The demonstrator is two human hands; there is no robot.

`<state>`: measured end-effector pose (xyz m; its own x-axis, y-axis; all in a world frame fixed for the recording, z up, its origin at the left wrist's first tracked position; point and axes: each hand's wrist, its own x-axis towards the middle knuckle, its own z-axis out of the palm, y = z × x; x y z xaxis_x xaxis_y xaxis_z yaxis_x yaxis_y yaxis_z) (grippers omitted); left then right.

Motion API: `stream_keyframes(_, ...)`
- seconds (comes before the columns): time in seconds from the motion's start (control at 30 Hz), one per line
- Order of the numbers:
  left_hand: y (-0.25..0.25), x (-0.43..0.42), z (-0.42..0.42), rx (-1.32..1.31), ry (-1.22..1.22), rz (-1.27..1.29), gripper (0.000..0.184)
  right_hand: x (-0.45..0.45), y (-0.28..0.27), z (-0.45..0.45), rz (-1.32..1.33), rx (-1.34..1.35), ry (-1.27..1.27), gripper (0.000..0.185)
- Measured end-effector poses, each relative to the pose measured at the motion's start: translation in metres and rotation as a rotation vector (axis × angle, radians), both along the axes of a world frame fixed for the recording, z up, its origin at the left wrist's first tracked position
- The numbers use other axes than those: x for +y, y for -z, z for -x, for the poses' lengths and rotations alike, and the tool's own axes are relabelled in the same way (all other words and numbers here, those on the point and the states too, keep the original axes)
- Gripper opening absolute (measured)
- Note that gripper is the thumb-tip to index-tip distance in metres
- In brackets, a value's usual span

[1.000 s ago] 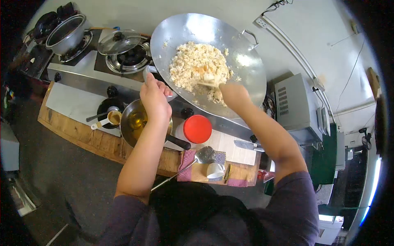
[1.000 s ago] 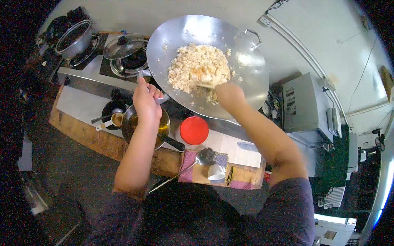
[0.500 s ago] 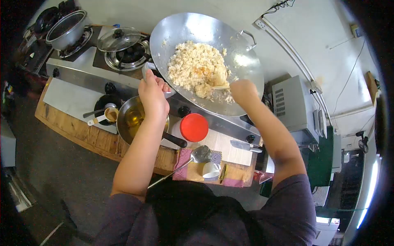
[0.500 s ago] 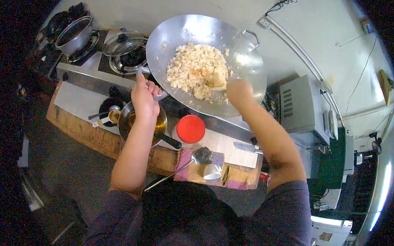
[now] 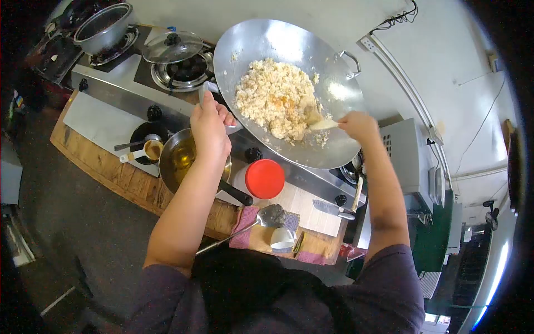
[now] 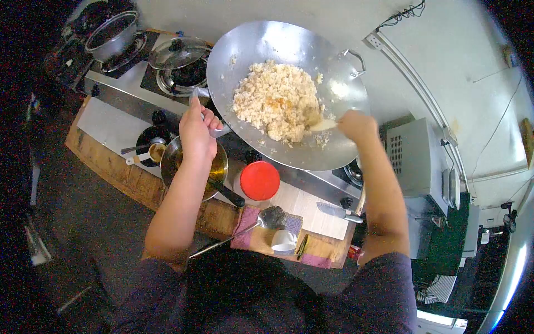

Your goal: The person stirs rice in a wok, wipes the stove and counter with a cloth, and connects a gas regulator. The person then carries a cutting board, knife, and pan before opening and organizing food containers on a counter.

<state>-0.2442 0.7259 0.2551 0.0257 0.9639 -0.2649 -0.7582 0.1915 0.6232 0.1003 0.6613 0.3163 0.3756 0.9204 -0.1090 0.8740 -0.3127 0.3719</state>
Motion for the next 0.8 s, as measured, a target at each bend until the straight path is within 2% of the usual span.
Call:
stream_keyframes(0.07, -0.003, 0.002, -0.001, 0.016, -0.003, 0.014, 0.032, 0.004, -0.035, -0.031, 0.158, -0.078, 0.096, 0.023)
stream_keyframes(0.17, -0.011, 0.001, -0.001, 0.040, -0.011, 0.083, 0.036, 0.017, -0.025, -0.084, 0.386, -0.089, 0.033, 0.028)
stream_keyframes(0.27, -0.009, -0.001, -0.002, 0.037, -0.032, 0.035, 0.035, 0.036, 0.032, -0.086, 0.195, 0.292, 0.082, 0.030)
stream_keyframes(0.37, -0.008, 0.001, 0.000, 0.016, -0.008, 0.047, 0.034, 0.037, 0.002, -0.088, 0.139, 0.088, -0.176, 0.029)
stream_keyframes(0.47, -0.009, 0.001, -0.001, 0.043, -0.024, 0.048, 0.033, 0.036, -0.035, -0.125, 0.049, -0.004, 0.073, 0.025)
stream_keyframes(0.57, -0.002, 0.002, -0.001, 0.038, -0.035, -0.003, 0.033, 0.059, 0.025, -0.159, 0.019, -0.152, -0.300, 0.023)
stream_keyframes(0.67, -0.003, 0.002, 0.001, 0.030, -0.019, 0.011, 0.034, 0.085, 0.007, -0.088, -0.003, 0.056, -0.220, 0.022)
stream_keyframes(0.7, -0.004, 0.002, 0.001, -0.002, -0.032, 0.035, 0.034, 0.096, -0.006, -0.086, -0.081, -0.065, -0.286, 0.020)
stream_keyframes(0.8, -0.011, -0.003, -0.004, 0.040, -0.067, 0.062, 0.030, 0.133, -0.033, -0.109, -0.167, -0.293, -0.108, 0.018)
